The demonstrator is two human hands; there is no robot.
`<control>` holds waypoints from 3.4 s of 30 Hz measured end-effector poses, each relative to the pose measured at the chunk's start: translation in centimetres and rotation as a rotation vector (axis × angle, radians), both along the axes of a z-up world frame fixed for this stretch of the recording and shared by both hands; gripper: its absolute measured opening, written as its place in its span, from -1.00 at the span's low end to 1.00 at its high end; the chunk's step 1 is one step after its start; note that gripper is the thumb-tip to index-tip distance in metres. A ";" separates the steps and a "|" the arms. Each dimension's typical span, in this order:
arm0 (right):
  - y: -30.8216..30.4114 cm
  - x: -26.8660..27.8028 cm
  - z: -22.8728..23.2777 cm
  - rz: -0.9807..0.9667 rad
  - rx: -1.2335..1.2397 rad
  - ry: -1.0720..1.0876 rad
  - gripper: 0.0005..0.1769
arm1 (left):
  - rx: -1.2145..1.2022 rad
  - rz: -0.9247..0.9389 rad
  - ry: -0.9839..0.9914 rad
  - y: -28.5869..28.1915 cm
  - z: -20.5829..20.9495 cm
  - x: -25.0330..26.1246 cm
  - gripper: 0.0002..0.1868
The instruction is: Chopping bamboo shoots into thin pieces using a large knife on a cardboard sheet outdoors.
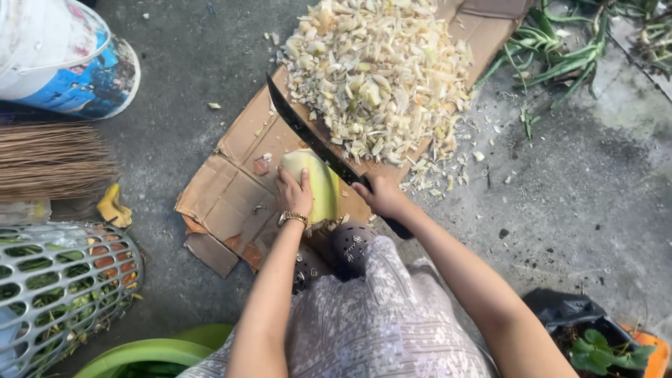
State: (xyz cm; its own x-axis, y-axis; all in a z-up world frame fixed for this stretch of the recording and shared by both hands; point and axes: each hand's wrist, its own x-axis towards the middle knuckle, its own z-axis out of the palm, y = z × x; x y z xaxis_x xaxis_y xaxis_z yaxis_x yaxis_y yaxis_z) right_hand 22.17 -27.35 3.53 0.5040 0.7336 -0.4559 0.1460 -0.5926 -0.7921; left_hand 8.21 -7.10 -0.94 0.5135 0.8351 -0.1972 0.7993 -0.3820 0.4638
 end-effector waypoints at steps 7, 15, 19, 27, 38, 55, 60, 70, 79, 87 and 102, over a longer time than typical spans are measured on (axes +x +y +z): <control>-0.5 -4.0 12.1 0.081 -0.004 -0.524 -0.59 | 0.024 0.102 -0.137 0.4 -4.2 -1.7 -0.34; -0.3 -3.5 -2.1 0.053 -0.065 -0.680 -0.62 | 0.067 0.081 0.049 -0.1 1.7 1.9 -0.36; -2.3 -3.6 -2.3 0.127 -0.158 -0.630 -0.60 | -0.087 0.115 0.206 -2.6 3.8 1.0 -0.28; -4.2 7.2 -1.3 0.314 -0.121 -0.303 -0.58 | 0.070 -0.108 0.051 0.4 3.6 0.9 -0.38; -2.2 -1.9 10.7 0.071 0.036 -0.467 -0.67 | 0.081 -0.078 -0.006 -0.2 2.2 0.1 -0.39; -3.5 3.0 -3.8 0.133 -0.105 -0.227 -0.63 | -0.068 -0.202 0.015 2.3 3.5 -0.5 0.31; -2.8 4.2 -2.3 0.187 0.130 -0.247 -0.64 | -0.147 -0.164 -0.067 3.7 3.2 -0.8 0.25; -0.8 -4.2 0.8 -0.111 0.154 -0.454 -0.69 | -0.183 -0.119 0.051 2.8 3.4 -0.3 0.21; -2.9 1.0 -6.8 0.059 -0.046 -0.058 -0.68 | -0.119 -0.172 0.032 3.3 2.2 -1.3 0.25; -1.4 0.7 3.4 0.055 0.275 -0.641 -0.70 | -0.227 -0.111 0.102 3.8 2.4 -0.6 0.29; -2.6 -1.7 -14.0 -0.080 0.061 -0.067 -0.56 | -0.648 -0.050 -0.402 7.6 -0.1 -4.0 -0.07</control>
